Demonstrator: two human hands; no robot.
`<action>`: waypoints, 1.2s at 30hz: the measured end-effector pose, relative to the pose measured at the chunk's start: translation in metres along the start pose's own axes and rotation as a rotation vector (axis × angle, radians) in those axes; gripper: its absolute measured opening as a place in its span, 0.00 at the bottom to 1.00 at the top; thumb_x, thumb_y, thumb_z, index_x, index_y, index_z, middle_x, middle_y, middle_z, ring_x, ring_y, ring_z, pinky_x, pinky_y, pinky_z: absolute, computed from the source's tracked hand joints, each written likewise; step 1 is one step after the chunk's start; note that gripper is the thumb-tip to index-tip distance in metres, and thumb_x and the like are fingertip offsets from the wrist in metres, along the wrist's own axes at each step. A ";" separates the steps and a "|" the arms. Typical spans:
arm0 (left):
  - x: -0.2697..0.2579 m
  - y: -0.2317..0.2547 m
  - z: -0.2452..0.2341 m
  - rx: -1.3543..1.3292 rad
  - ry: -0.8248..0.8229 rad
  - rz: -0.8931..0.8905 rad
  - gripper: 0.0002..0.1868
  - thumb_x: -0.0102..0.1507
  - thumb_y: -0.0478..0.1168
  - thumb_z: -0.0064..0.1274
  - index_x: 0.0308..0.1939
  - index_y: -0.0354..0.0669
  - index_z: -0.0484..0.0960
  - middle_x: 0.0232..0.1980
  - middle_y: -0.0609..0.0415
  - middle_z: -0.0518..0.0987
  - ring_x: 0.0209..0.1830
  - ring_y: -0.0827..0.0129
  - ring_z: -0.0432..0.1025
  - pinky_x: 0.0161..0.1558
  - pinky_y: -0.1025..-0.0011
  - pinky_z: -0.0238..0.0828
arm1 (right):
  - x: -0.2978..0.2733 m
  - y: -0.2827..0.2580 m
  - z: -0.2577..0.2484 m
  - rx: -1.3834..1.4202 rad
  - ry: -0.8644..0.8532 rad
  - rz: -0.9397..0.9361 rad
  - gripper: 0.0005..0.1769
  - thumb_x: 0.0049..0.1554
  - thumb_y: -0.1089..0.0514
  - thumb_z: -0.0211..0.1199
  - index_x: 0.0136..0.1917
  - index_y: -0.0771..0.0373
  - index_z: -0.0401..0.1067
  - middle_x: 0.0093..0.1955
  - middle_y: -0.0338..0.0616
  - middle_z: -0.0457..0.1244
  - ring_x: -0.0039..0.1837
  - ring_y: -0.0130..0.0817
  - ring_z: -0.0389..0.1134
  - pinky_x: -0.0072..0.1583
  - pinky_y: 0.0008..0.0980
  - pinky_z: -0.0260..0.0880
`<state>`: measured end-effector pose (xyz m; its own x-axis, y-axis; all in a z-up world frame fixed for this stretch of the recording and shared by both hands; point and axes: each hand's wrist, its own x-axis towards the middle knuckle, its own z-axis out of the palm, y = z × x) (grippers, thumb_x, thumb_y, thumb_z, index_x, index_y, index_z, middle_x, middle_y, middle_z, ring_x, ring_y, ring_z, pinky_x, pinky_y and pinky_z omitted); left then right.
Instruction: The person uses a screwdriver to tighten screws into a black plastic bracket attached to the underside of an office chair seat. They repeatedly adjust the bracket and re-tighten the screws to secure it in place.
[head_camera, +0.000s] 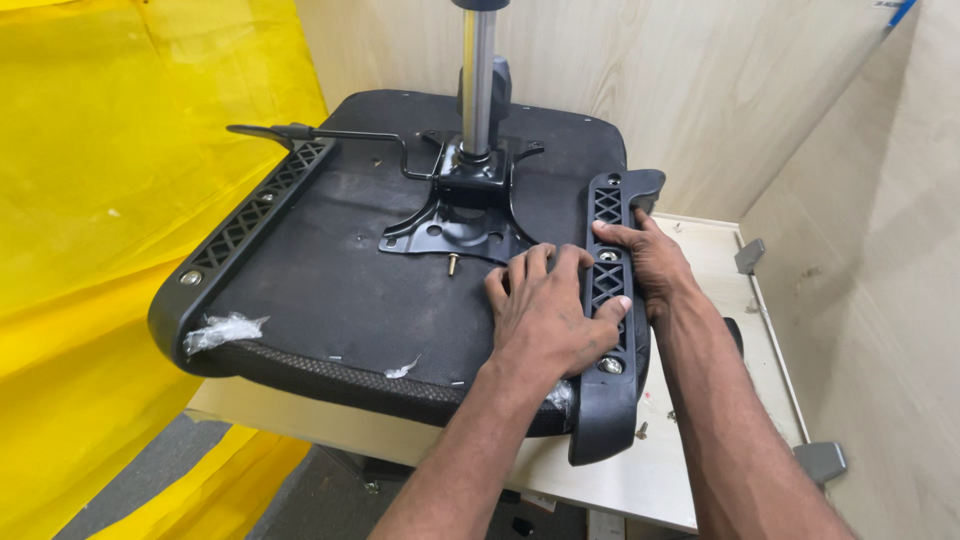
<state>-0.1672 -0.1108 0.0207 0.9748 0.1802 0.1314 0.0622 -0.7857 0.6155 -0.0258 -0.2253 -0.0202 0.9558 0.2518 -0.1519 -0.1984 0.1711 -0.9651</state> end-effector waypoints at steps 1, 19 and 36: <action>-0.004 -0.001 0.000 0.024 -0.011 -0.047 0.35 0.55 0.60 0.59 0.62 0.49 0.74 0.67 0.45 0.66 0.75 0.54 0.51 0.74 0.47 0.33 | 0.000 0.002 0.000 0.008 -0.016 -0.004 0.38 0.51 0.59 0.69 0.73 0.61 0.64 0.45 0.43 0.69 0.36 0.30 0.72 0.34 0.29 0.76; -0.049 -0.036 0.013 -0.079 0.436 0.023 0.12 0.61 0.52 0.54 0.43 0.53 0.82 0.50 0.52 0.74 0.58 0.62 0.65 0.62 0.50 0.45 | 0.003 0.007 -0.001 0.038 0.029 0.025 0.45 0.52 0.61 0.68 0.79 0.64 0.53 0.41 0.45 0.69 0.32 0.29 0.71 0.31 0.28 0.75; -0.078 -0.106 0.073 -2.116 0.557 -0.994 0.40 0.67 0.66 0.21 0.71 0.44 0.64 0.72 0.43 0.67 0.69 0.55 0.65 0.65 0.48 0.61 | -0.005 0.004 0.002 0.090 -0.053 -0.002 0.36 0.54 0.62 0.63 0.74 0.72 0.59 0.36 0.43 0.68 0.29 0.28 0.72 0.29 0.23 0.76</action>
<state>-0.2339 -0.0850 -0.1115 0.6565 0.3245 -0.6809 -0.2773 0.9433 0.1823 -0.0317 -0.2234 -0.0233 0.9438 0.3009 -0.1366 -0.2177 0.2553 -0.9420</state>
